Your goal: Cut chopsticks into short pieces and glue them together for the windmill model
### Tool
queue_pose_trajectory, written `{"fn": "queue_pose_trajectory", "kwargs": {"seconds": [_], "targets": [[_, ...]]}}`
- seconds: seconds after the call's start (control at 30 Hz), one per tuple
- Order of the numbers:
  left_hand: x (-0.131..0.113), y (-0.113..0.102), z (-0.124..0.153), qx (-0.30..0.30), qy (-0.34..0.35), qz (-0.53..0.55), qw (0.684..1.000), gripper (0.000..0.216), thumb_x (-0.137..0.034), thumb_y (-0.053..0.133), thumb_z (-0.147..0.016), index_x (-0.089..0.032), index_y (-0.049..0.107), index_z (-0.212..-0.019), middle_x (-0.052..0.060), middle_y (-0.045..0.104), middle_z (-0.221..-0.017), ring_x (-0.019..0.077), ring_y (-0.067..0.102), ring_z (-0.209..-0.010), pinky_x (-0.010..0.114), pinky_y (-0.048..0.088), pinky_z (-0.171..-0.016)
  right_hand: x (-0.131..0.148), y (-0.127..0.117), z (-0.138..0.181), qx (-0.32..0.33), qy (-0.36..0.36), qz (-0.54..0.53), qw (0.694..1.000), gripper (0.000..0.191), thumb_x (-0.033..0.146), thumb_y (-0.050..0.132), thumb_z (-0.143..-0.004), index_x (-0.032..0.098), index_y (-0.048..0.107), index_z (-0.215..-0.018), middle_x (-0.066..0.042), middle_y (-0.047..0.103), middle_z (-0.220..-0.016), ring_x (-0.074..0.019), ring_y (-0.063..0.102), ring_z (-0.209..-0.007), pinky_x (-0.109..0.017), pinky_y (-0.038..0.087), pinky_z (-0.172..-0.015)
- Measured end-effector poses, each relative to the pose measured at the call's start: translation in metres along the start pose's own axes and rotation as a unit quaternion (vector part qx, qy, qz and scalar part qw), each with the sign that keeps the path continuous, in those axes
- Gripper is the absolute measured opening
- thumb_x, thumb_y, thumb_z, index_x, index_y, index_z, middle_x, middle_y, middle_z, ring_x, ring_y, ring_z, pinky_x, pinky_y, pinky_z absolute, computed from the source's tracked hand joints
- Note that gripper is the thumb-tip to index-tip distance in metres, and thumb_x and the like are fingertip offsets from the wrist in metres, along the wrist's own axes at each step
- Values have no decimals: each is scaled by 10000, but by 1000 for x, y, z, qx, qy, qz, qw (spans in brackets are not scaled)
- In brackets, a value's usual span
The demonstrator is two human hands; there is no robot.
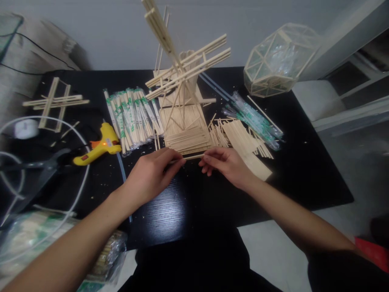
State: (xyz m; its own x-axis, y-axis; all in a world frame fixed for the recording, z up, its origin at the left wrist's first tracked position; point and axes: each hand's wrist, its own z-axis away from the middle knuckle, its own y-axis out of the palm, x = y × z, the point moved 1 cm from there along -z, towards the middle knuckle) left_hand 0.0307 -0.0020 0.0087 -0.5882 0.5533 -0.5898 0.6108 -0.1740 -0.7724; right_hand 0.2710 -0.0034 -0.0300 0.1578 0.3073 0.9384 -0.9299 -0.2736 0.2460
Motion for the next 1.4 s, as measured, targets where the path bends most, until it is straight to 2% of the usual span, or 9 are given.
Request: {"fn": "queue_pose_trajectory", "kwargs": {"seconds": [0.67,1.4], "targets": [[2,1,1,22,7,3,1000,166,-296,559,-1029,-188,684,-1013,39,712,-912,145,672,-780,265,522,-704,5,1,1,-9,47,-37,998,241,364,859,-784,171,733,-855,-23,771,-773,-126,714,-618,-222,558,-517],[-4,3,4,-12,38,-34,999,121,-248,614,-988,-189,712,-949,15,734,-842,137,675,-706,254,490,-623,2,1,1,2,38,-31,999,162,310,817,-819,177,725,-824,0,728,-717,-106,665,-588,-215,509,-507]]}}
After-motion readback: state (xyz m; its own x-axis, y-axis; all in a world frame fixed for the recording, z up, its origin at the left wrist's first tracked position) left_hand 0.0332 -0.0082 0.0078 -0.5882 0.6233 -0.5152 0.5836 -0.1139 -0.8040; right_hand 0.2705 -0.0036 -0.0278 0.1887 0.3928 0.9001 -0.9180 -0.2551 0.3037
